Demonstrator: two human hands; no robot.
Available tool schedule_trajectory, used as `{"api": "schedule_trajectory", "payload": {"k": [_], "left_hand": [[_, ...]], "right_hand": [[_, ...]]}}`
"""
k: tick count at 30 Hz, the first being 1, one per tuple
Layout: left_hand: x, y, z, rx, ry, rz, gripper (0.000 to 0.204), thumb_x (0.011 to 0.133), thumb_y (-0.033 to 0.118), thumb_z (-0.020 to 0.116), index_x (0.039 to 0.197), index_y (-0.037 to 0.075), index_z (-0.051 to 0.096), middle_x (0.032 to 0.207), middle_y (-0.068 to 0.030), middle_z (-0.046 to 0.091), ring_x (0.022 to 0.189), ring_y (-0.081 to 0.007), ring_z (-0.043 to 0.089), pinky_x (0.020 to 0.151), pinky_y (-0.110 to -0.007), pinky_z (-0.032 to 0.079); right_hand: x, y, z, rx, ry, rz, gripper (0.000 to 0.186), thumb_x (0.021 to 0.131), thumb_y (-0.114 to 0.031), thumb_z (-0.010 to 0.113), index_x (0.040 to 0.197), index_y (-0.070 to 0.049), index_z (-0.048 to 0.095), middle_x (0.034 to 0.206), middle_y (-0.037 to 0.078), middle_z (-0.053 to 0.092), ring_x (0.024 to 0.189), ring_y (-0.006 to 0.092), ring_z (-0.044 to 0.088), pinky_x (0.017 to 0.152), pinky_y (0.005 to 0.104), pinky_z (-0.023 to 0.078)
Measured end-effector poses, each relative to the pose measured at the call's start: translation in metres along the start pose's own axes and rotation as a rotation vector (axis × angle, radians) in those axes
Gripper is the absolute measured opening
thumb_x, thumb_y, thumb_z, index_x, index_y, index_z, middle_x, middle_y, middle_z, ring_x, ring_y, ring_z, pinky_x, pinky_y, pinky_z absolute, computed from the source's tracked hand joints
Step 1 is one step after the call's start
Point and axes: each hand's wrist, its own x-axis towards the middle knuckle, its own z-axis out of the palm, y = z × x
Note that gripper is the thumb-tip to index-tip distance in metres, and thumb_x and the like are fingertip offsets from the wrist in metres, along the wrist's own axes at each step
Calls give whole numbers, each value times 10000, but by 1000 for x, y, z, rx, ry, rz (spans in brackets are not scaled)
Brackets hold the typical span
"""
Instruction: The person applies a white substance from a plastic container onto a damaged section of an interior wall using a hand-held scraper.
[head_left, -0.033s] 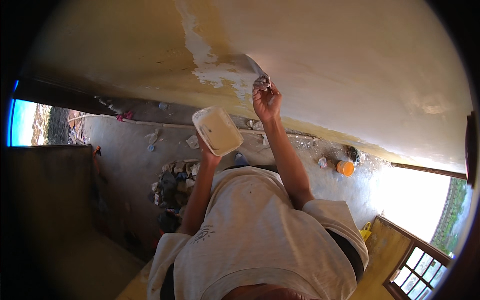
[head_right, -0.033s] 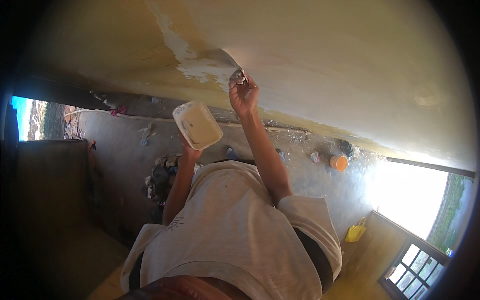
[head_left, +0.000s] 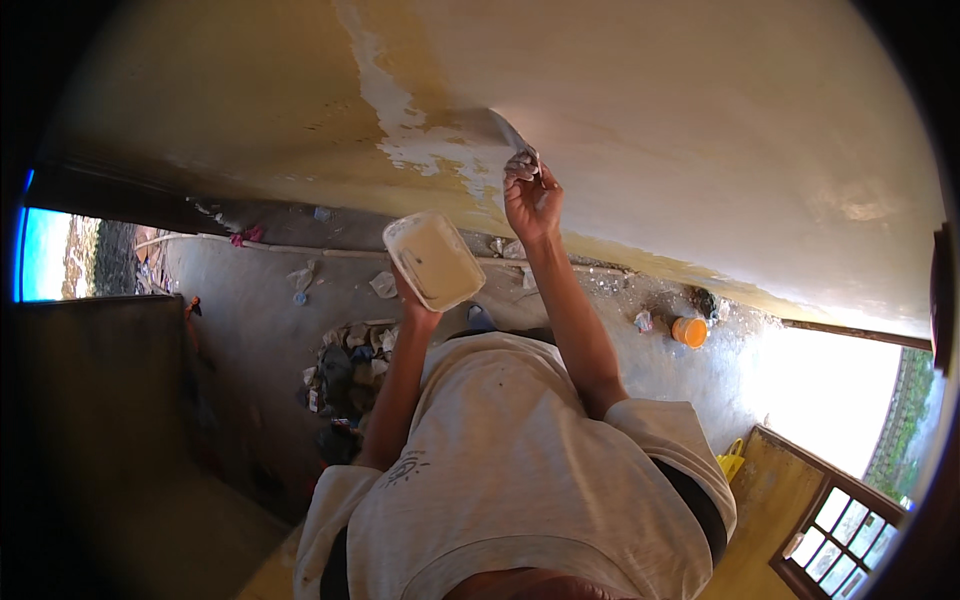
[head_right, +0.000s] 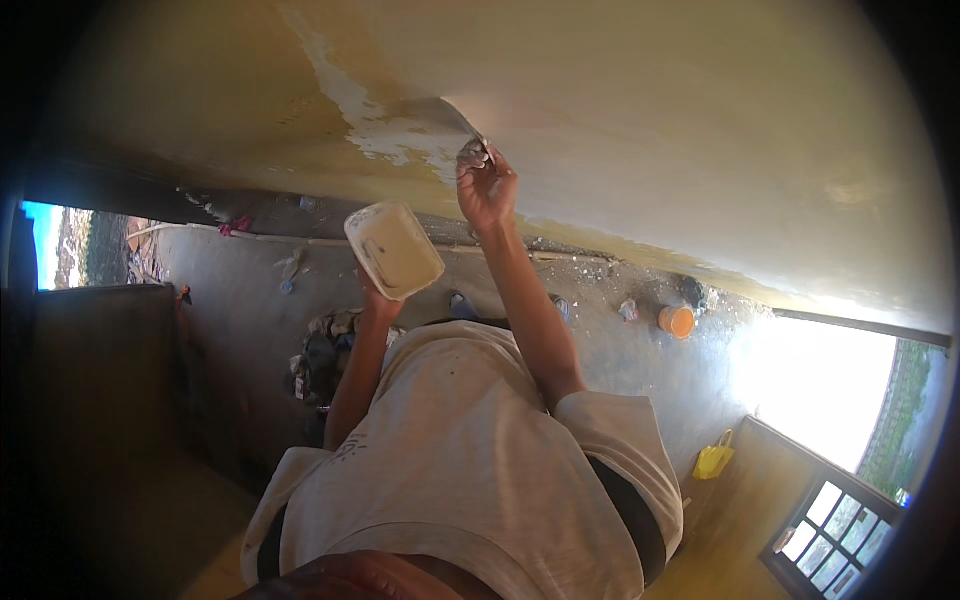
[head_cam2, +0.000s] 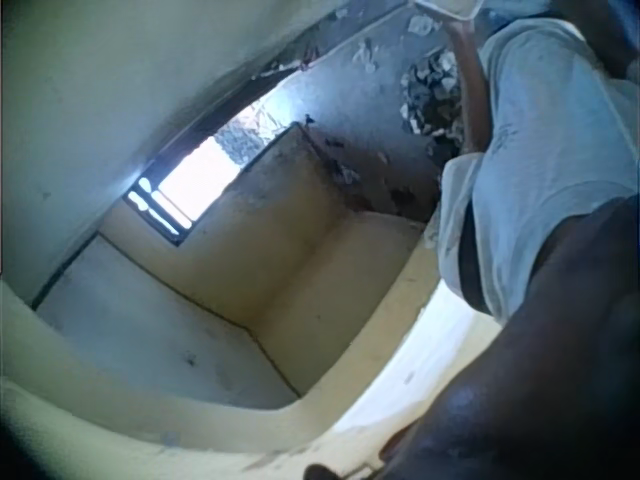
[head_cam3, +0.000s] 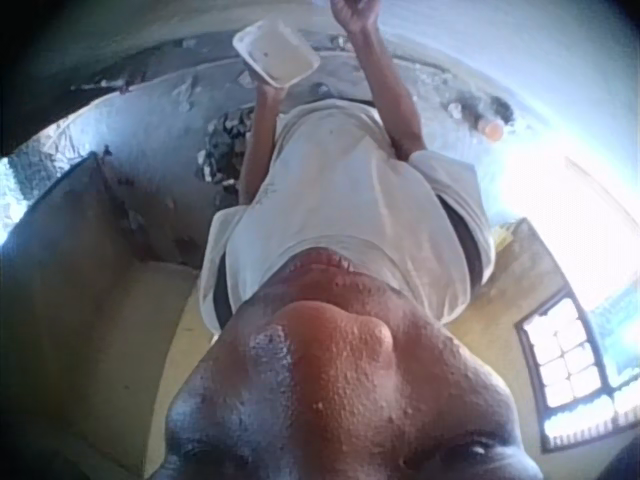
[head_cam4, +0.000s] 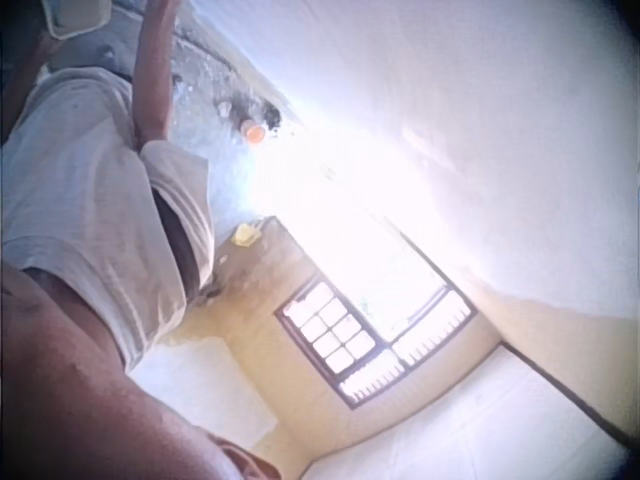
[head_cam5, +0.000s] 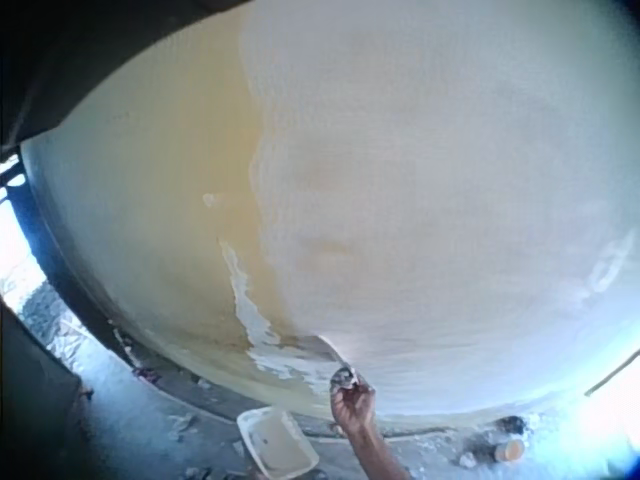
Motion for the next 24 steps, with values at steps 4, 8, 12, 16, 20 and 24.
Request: {"api": "schedule_trajectory", "payload": {"k": [4, 8, 12, 16, 20, 24], "left_hand": [[9, -34, 31, 37, -49, -78, 580, 952, 592, 428, 1373, 194, 462, 1318, -14, 553, 1182, -238, 566, 976, -451, 498], [13, -70, 67, 96, -110, -145, 577, 955, 584, 424, 1376, 191, 461, 1317, -15, 558, 1185, -233, 570, 977, -453, 503], [18, -105, 97, 112, -121, -238, 551, 965, 554, 423, 1371, 183, 466, 1295, -13, 574, 1151, -224, 594, 949, -441, 525], [22, -130, 105, 117, -161, -264, 532, 971, 523, 436, 1370, 171, 465, 1285, -13, 583, 1148, -219, 598, 940, -428, 533], [20, -138, 96, 100, -171, -257, 532, 975, 519, 432, 1372, 167, 464, 1293, -13, 580, 1151, -222, 597, 945, -428, 529], [17, -122, 81, 54, -139, -220, 542, 972, 530, 428, 1373, 167, 463, 1298, -18, 578, 1157, -227, 593, 951, -434, 524]], "right_hand": [[-21, -45, 23, 34, -22, -64, 148, 949, -52, 420, 904, 40, 526, 768, 83, 499, 674, 160, 457, 655, 283, 463], [-45, -95, 44, 64, -67, -119, 185, 955, -68, 397, 913, 52, 532, 775, 98, 510, 677, 172, 462, 644, 283, 463], [-69, -155, 58, 82, -64, -219, 198, 954, -84, 392, 920, 45, 537, 814, 119, 542, 695, 169, 499, 618, 281, 474], [-96, -205, 73, 84, -108, -287, 171, 947, -98, 414, 925, 23, 534, 777, 89, 527, 664, 139, 494, 593, 260, 460], [-124, -219, 88, 56, -184, -281, 139, 940, -94, 433, 889, -7, 527, 730, 27, 503, 597, 117, 453, 567, 240, 432], [-132, -183, 76, -271, -85, -322, 134, 940, -143, 468, 874, -37, 516, 718, 31, 494, 619, 129, 455, 561, 248, 422]]}}
